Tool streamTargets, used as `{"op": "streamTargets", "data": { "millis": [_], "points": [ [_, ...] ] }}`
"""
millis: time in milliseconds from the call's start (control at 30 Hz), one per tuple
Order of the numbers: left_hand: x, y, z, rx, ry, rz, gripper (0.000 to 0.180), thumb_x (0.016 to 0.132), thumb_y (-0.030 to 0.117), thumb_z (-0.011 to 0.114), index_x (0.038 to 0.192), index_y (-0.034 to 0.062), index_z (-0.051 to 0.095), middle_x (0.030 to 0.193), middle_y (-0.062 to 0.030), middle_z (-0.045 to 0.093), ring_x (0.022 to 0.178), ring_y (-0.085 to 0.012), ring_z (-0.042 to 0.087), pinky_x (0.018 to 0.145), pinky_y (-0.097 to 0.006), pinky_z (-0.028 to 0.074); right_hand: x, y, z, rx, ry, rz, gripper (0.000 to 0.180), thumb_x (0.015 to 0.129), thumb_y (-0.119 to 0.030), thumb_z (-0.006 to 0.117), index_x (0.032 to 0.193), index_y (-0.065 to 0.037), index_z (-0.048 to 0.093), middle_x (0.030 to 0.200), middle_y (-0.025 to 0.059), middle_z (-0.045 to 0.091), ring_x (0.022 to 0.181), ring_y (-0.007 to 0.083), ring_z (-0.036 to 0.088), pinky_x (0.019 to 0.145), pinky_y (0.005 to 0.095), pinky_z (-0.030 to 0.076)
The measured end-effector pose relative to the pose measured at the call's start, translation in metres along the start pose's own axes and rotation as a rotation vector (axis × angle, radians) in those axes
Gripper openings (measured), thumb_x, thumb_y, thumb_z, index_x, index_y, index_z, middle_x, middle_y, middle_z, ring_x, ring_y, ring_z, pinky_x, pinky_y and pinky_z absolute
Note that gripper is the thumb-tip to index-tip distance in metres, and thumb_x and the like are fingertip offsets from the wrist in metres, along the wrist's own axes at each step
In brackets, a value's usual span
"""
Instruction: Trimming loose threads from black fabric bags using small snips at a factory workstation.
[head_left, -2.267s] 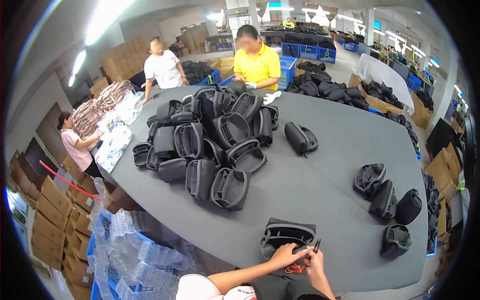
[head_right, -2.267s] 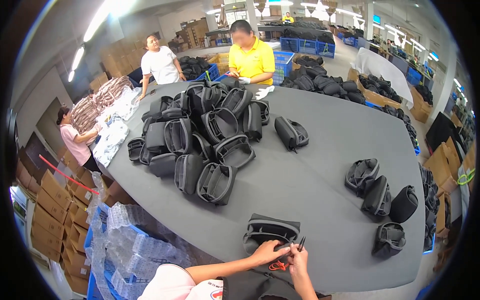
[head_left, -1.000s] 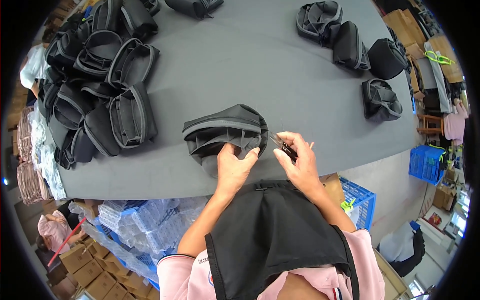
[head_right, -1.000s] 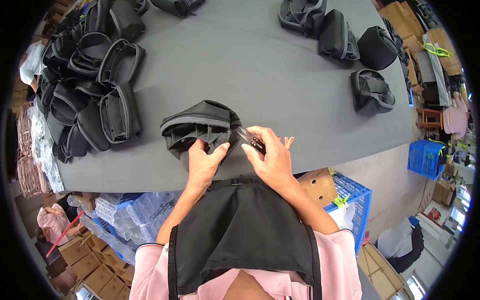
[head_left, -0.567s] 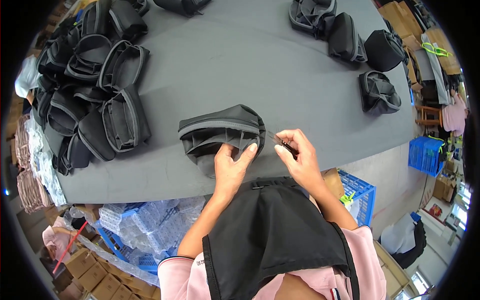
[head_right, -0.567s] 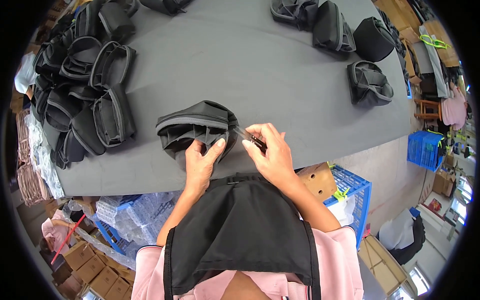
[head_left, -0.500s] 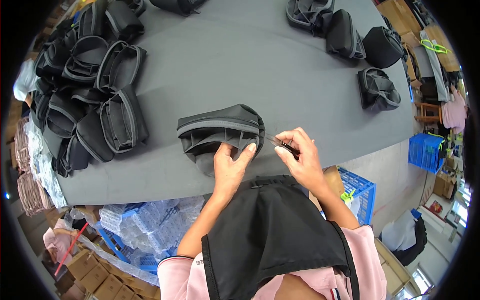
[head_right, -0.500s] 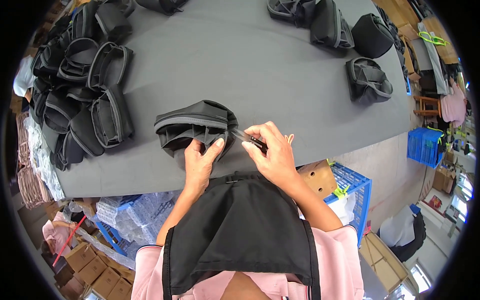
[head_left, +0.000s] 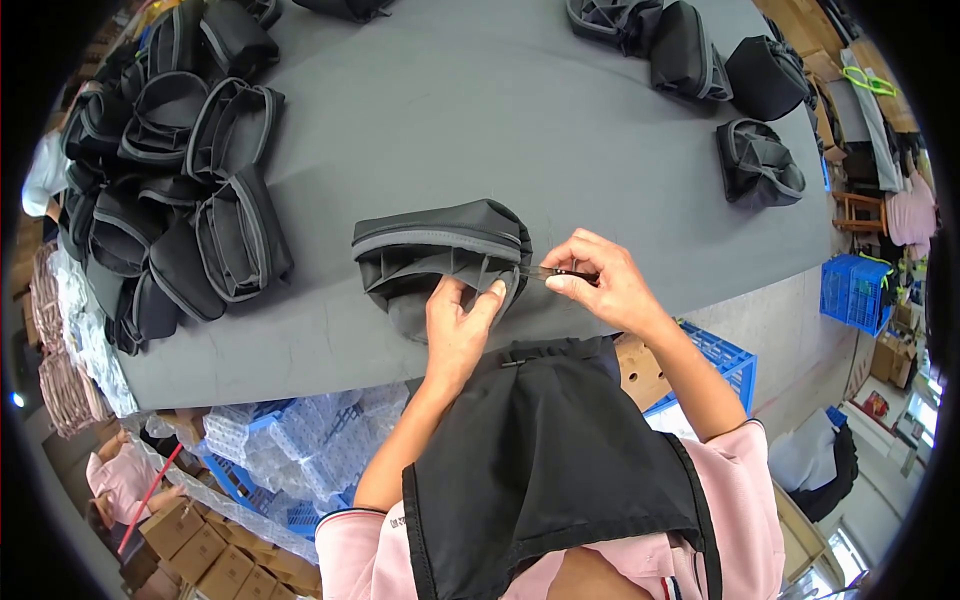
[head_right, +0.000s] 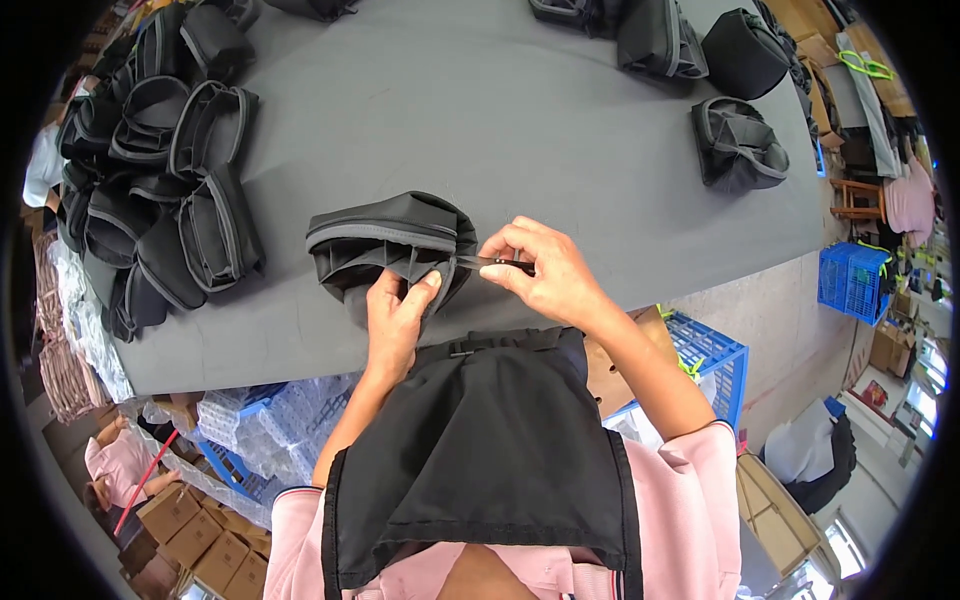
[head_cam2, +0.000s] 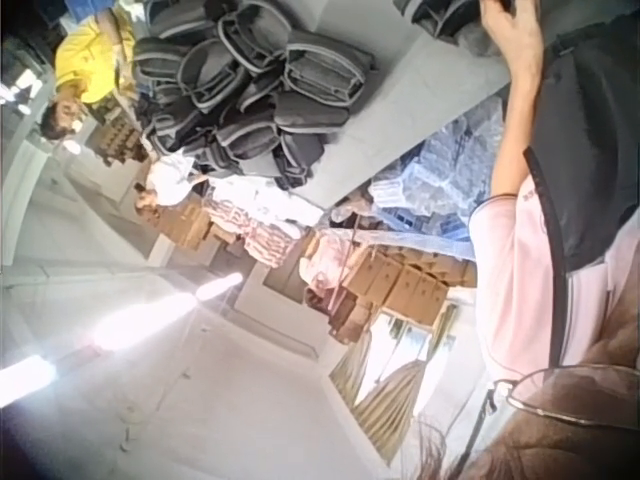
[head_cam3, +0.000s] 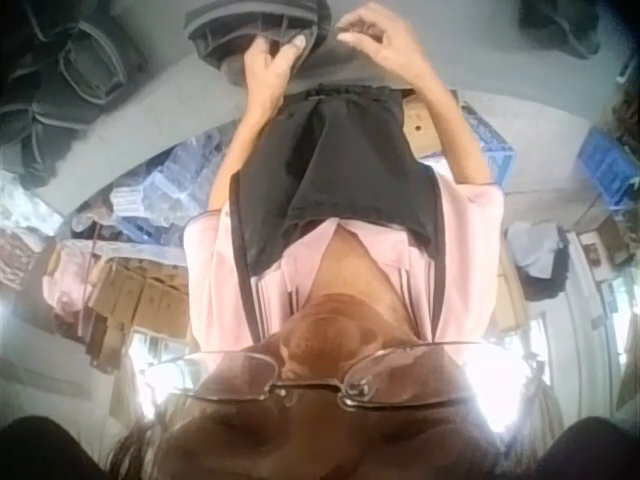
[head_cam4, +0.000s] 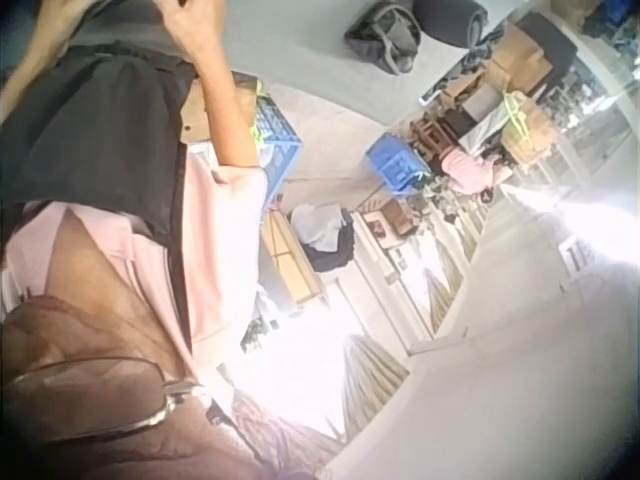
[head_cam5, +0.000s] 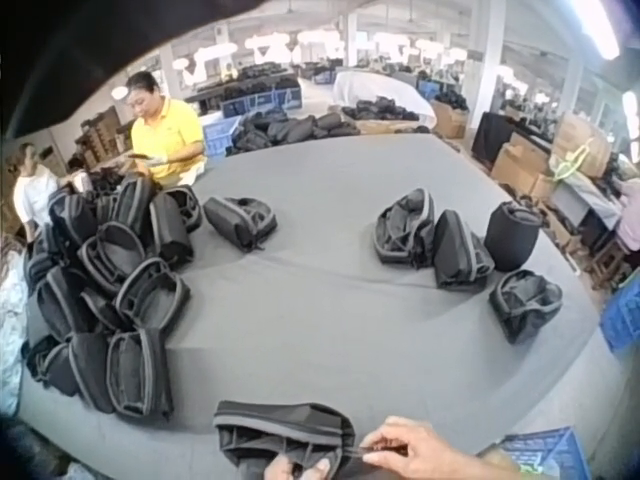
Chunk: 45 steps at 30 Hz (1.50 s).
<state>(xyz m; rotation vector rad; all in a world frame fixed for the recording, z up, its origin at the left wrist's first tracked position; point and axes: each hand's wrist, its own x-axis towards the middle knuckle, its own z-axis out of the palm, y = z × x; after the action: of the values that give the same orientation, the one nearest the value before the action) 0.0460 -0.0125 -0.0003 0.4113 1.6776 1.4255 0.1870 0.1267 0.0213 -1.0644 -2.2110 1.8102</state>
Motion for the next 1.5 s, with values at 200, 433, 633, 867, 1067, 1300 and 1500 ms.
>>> {"op": "streamTargets", "data": {
  "millis": [200,433,633,867,1067,1300,1500],
  "points": [
    [0.0,0.001,-0.001,0.019,-0.042,-0.039,0.022,0.081,0.007,0.059,0.1,-0.0029,0.058,0.091,-0.0021,0.059,0.08,-0.0076,0.05,0.074,-0.023,0.041,0.006,-0.001,-0.006,0.172,-0.091,0.106,0.018,0.079,-0.013,0.066,0.089,0.0,0.061,0.081,0.0034,0.053,0.07,0.0093,0.053,0.064,0.0244,0.046],
    [0.002,-0.009,0.001,0.022,-0.004,0.011,0.019,0.076,0.012,0.065,0.085,-0.0052,0.061,0.081,-0.0061,0.058,0.072,-0.0113,0.052,0.066,-0.027,0.042,0.009,-0.002,-0.008,-0.132,-0.092,-0.16,0.019,0.077,-0.017,0.068,0.089,-0.004,0.062,0.08,0.0022,0.052,0.066,0.0154,0.054,0.06,0.0298,0.045],
    [0.002,-0.005,0.001,0.069,-0.012,-0.017,0.021,0.075,0.013,0.066,0.083,-0.0057,0.06,0.08,-0.007,0.057,0.073,-0.012,0.052,0.066,-0.027,0.042,0.002,-0.018,-0.01,-0.578,0.024,-0.385,0.022,0.069,-0.015,0.071,0.088,-0.007,0.064,0.076,0.004,0.052,0.064,0.0216,0.053,0.057,0.0313,0.042],
    [0.004,-0.009,0.004,-0.079,0.014,0.004,0.02,0.075,0.012,0.066,0.085,-0.0047,0.06,0.08,-0.0069,0.058,0.073,-0.0124,0.052,0.066,-0.027,0.042,-0.001,-0.017,-0.012,-0.509,0.058,-0.39,0.02,0.07,-0.014,0.071,0.087,-0.007,0.064,0.073,0.0038,0.051,0.063,0.0211,0.052,0.056,0.0309,0.042],
    [0.004,-0.014,-0.001,0.044,-0.02,-0.02,0.019,0.076,0.01,0.065,0.089,-0.0035,0.06,0.085,-0.0069,0.059,0.077,-0.0122,0.053,0.071,-0.026,0.043,0.008,0.001,-0.011,-0.213,-0.031,-0.114,0.017,0.075,-0.013,0.067,0.088,-0.003,0.063,0.077,0.0045,0.052,0.068,0.0135,0.053,0.062,0.0264,0.044],
    [0.003,-0.009,0.002,0.006,-0.03,0.017,0.019,0.075,0.009,0.065,0.089,-0.0038,0.06,0.085,-0.0074,0.059,0.076,-0.0128,0.053,0.071,-0.027,0.043,0.017,0.014,-0.018,0.146,-0.208,0.024,0.019,0.079,-0.016,0.066,0.09,-0.001,0.062,0.082,0.0009,0.053,0.073,0.0084,0.053,0.064,0.0238,0.046],
    [0.004,-0.016,0.0,0.049,-0.031,0.019,0.021,0.074,0.011,0.066,0.086,-0.005,0.06,0.081,-0.0075,0.057,0.072,-0.0136,0.05,0.066,-0.028,0.042,0.017,0.016,-0.016,0.104,-0.217,-0.023,0.018,0.077,-0.014,0.067,0.09,-0.002,0.062,0.08,0.0004,0.052,0.069,0.008,0.052,0.061,0.0237,0.043]
  ]
}}
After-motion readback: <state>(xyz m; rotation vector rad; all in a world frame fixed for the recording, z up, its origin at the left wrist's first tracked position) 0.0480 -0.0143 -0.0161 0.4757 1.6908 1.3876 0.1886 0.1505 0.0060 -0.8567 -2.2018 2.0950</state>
